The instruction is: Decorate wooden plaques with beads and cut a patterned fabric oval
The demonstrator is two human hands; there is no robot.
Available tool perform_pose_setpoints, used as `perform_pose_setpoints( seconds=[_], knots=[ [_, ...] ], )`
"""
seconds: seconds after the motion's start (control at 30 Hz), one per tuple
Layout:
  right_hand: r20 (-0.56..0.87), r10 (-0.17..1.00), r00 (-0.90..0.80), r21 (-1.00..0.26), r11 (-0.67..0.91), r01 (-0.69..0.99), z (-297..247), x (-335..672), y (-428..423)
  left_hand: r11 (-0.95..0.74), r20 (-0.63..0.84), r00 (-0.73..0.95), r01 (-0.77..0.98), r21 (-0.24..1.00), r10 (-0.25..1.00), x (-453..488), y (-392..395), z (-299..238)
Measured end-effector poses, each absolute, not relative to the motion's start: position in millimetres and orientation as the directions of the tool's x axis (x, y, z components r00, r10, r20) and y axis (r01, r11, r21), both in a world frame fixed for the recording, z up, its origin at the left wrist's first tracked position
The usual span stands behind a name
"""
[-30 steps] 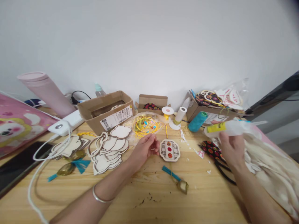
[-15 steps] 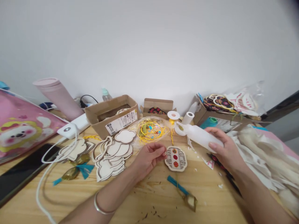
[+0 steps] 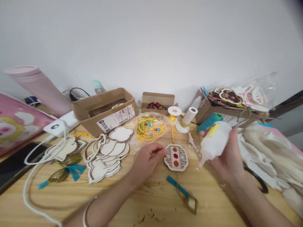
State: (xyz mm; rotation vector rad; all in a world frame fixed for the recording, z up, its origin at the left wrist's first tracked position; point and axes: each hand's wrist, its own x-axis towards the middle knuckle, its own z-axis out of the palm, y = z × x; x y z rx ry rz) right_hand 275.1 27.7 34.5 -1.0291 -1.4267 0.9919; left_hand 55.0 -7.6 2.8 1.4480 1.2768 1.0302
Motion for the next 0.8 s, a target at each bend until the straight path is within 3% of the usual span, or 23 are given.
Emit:
perform_pose_setpoints(
  seconds=[0.03, 0.1, 0.2, 0.27, 0.37, 0.53, 0.8],
  knots=[
    [0.181, 0.982, -0.058, -0.978, 0.173, -0.117, 32.6, 271.4, 27.1, -0.093, 0.054, 0.142, 0.287, 0.953, 0.988, 54.6, -9.0, 3.0],
    [0.007, 0.996, -0.088, -0.887, -0.035, -0.46, 27.6, 264.9, 26.2, -0.199, 0.121, 0.223, 0.369, 0.908, 0.967, 54.5, -11.2, 2.7],
    [-0.008, 0.999, -0.05, -0.837, -0.034, -0.546, 17.2, 260.2, 26.6, -0.341, 0.197, 0.358, 0.404, 0.849, 0.913, 55.3, -11.3, -1.7],
    [0.052, 0.998, 0.036, -0.874, 0.063, -0.482, 10.9, 260.4, 27.5, -0.416, 0.23, 0.43, 0.413, 0.81, 0.873, 56.1, -9.8, -7.1],
    [0.164, 0.983, 0.083, -0.949, 0.18, -0.259, 10.2, 261.1, 29.0, -0.481, 0.261, 0.479, 0.424, 0.768, 0.838, 57.5, -8.2, -14.2],
    [0.192, 0.974, 0.118, -0.974, 0.175, 0.144, 32.0, 248.9, 32.1, -0.502, 0.263, 0.49, 0.455, 0.736, 0.831, 60.1, -10.0, -15.8],
    [0.265, 0.942, 0.205, -0.95, 0.219, 0.221, 26.5, 234.4, 34.9, -0.522, 0.245, 0.525, 0.483, 0.703, 0.815, 60.3, -12.6, -12.3]
  ],
)
